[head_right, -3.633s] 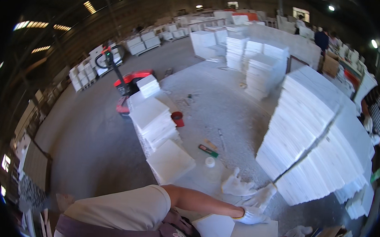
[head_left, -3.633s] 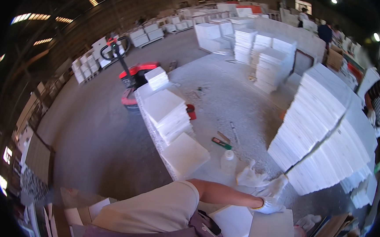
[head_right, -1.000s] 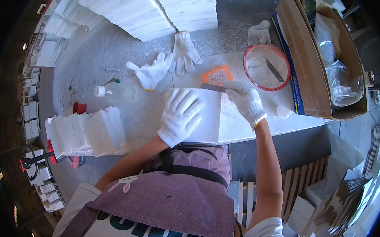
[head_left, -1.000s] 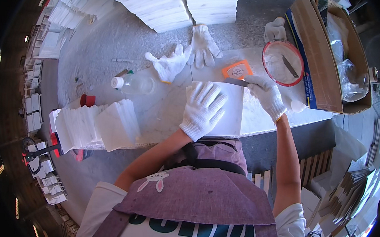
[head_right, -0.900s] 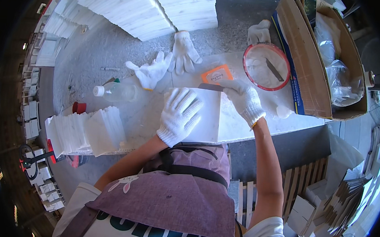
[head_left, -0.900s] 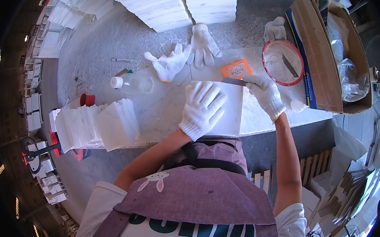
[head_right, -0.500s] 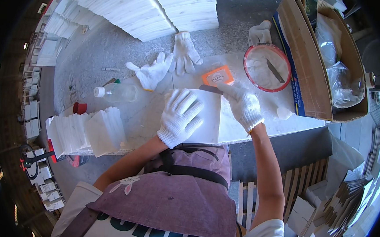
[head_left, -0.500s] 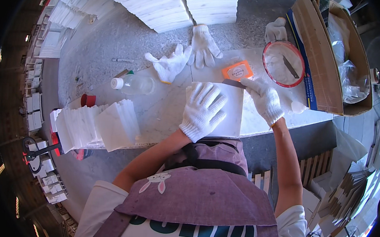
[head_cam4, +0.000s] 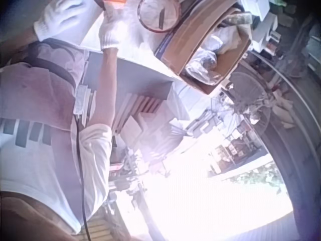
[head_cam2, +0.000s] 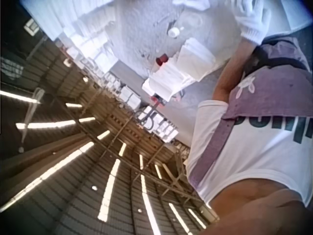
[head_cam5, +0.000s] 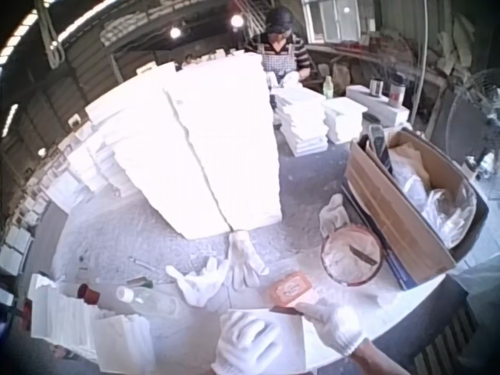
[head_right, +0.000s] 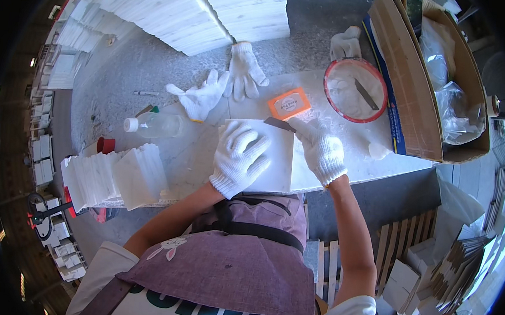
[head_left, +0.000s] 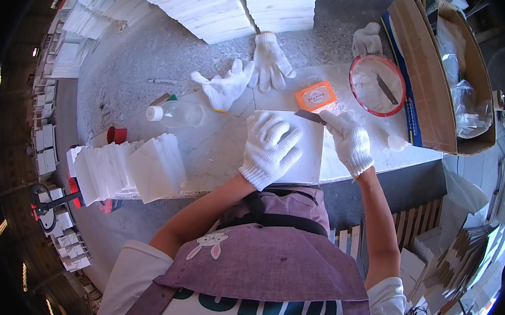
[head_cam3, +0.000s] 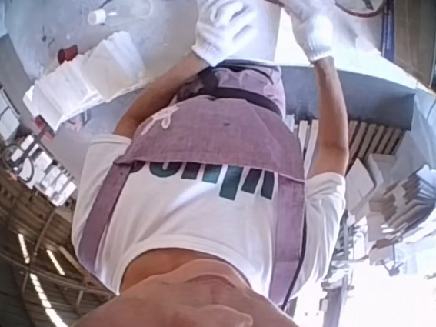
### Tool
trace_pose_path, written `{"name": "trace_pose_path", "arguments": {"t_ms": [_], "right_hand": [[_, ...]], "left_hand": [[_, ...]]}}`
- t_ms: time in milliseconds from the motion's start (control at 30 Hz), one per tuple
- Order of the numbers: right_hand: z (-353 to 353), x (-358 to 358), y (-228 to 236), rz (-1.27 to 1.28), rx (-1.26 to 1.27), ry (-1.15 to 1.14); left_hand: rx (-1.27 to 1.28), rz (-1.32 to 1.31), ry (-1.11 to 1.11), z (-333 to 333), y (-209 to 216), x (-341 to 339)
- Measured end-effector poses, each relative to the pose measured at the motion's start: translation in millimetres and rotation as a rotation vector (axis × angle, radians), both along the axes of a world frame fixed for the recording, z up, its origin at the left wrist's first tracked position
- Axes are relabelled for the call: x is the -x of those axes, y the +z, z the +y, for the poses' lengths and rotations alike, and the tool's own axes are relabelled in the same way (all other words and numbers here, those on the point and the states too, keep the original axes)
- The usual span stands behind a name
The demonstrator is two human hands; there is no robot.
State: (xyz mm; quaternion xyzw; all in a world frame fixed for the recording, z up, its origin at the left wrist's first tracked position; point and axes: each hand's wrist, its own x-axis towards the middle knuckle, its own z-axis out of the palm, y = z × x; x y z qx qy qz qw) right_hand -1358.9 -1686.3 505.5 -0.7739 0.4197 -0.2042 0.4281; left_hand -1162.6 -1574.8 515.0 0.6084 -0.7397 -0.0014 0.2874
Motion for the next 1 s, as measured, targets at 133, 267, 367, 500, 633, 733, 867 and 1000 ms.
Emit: {"name": "trace_pose_path", "arguments": {"t_ms": [133,267,367,500,633,733,867,1000], "right_hand": [[0.0,2.1,1.1,0.016,0.006,0.018],[-12.2,2.0,-8.6,-0.012,0.028,0.004],[-5.6,0.0,-3.2,-0.037,-0.003,0.000],[-1.2,2.1,0.0,0.006,0.039,0.043],[-10.2,0.7,-1.1,-0.012,0.016,0.044],[-2.6,-0.6,-8.5,-0.043,0.005,0.007],[6.9,5.8,2.6,0.000,0.000,0.063],[-4.9,16.0,-10.5,-0.182,-0.325,-0.068]], "left_hand": [[-0.012,-0.012,-0.001,-0.2,1.6,-0.4],[-0.005,-0.003,-0.009,0.0,0.8,-0.7],[0.016,-0.009,-0.006,-0.9,0.4,-1.1],[-0.021,0.010,0.004,-0.1,2.6,-1.1],[-0.003,-0.010,0.008,1.8,-1.2,-0.9],[0.013,-0.006,0.005,0.1,-0.6,-0.4],[0.009,-0.007,0.005,0.2,0.5,-0.8],[0.010,0.015,-0.006,0.5,0.5,-1.4]]}}
